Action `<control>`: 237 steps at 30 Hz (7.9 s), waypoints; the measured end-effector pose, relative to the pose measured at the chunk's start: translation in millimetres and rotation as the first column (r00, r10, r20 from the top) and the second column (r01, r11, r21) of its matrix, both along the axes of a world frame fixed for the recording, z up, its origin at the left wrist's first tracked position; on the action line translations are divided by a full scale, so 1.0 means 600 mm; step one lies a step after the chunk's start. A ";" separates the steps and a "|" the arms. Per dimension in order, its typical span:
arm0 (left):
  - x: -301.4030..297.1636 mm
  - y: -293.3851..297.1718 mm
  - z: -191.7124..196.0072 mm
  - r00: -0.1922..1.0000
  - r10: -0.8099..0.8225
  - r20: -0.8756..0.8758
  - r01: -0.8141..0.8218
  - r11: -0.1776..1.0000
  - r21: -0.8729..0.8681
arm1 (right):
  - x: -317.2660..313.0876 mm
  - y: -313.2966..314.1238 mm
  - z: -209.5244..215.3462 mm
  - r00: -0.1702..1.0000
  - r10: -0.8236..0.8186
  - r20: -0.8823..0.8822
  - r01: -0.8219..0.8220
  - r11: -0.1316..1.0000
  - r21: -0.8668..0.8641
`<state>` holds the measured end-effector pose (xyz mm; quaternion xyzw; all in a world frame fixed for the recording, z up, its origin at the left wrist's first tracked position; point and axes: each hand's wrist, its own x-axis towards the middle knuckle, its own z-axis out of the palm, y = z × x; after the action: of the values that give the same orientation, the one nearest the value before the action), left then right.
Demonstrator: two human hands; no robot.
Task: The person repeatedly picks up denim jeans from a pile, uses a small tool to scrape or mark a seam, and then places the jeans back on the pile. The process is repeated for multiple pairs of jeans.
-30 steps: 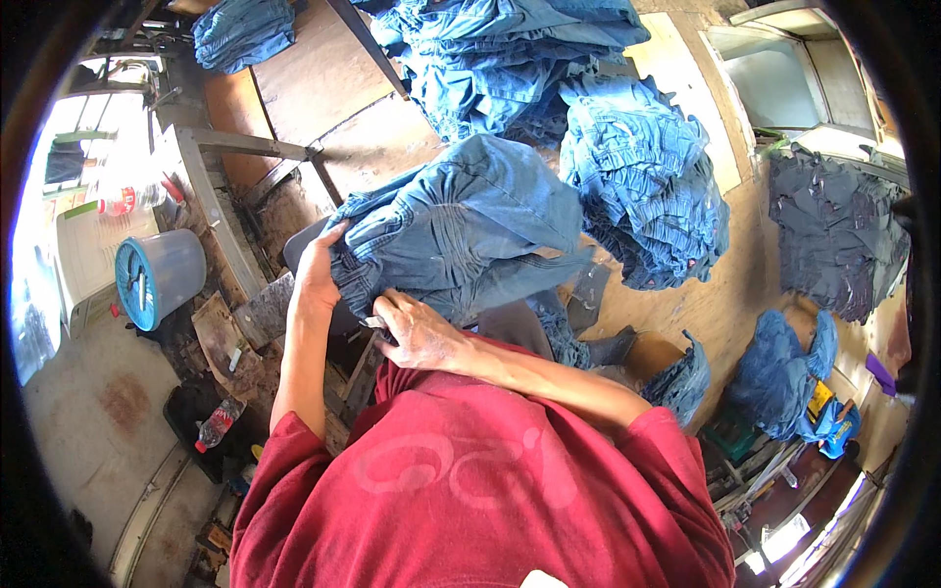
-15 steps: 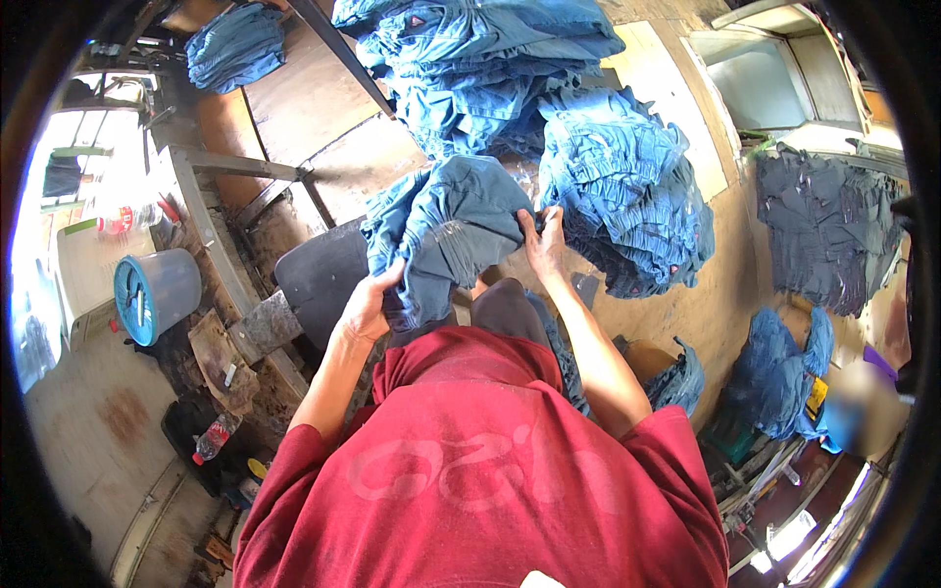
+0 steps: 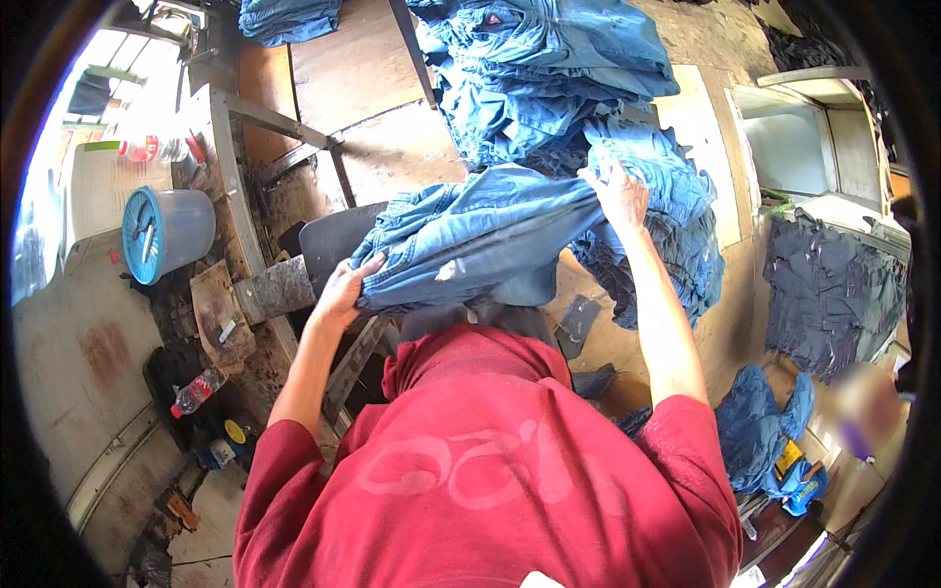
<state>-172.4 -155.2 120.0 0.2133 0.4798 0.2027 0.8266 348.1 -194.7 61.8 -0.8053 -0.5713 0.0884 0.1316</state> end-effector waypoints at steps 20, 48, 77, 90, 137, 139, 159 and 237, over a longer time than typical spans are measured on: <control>0.225 0.066 -0.067 0.811 0.573 0.119 -0.545 0.813 -0.205 | -0.332 -0.242 0.031 0.694 -0.211 -0.688 0.036 0.965 -0.260; -0.022 0.062 0.054 0.550 0.279 -0.788 0.830 -0.072 0.554 | -0.248 -0.105 0.081 0.980 -0.064 -0.190 0.102 0.975 0.198; -0.028 0.200 0.077 0.502 0.196 -0.843 0.845 -0.321 0.428 | -0.317 -0.122 -0.007 0.865 -0.480 -0.144 0.501 0.827 0.256; 0.152 0.351 -0.166 0.268 -0.631 -0.728 0.954 0.067 0.293 | -0.262 -0.166 -0.020 0.948 -0.271 0.168 0.205 0.921 0.330; 0.104 0.295 -0.187 0.599 -0.549 -0.583 0.782 0.243 0.574 | -0.636 -0.094 0.085 0.994 -0.002 -0.106 0.018 0.989 0.147; 0.105 0.294 -0.186 0.602 -0.537 -0.591 0.780 0.238 0.578 | -0.636 -0.097 0.094 0.992 -0.007 -0.126 0.028 0.987 0.161; 0.100 0.299 -0.186 0.617 -0.580 -0.532 0.756 0.249 0.605 | -0.620 -0.002 0.079 0.999 0.029 -0.046 -0.024 0.992 0.123; 0.101 0.297 -0.193 0.650 -0.477 -0.591 0.730 0.174 0.661 | -0.608 0.015 0.087 0.993 -0.042 -0.106 0.055 0.991 0.121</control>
<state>-111.6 22.8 4.4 0.7944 0.2790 0.0381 0.5382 -16.5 -185.6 113.7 -0.8037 -0.5483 0.0911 0.2124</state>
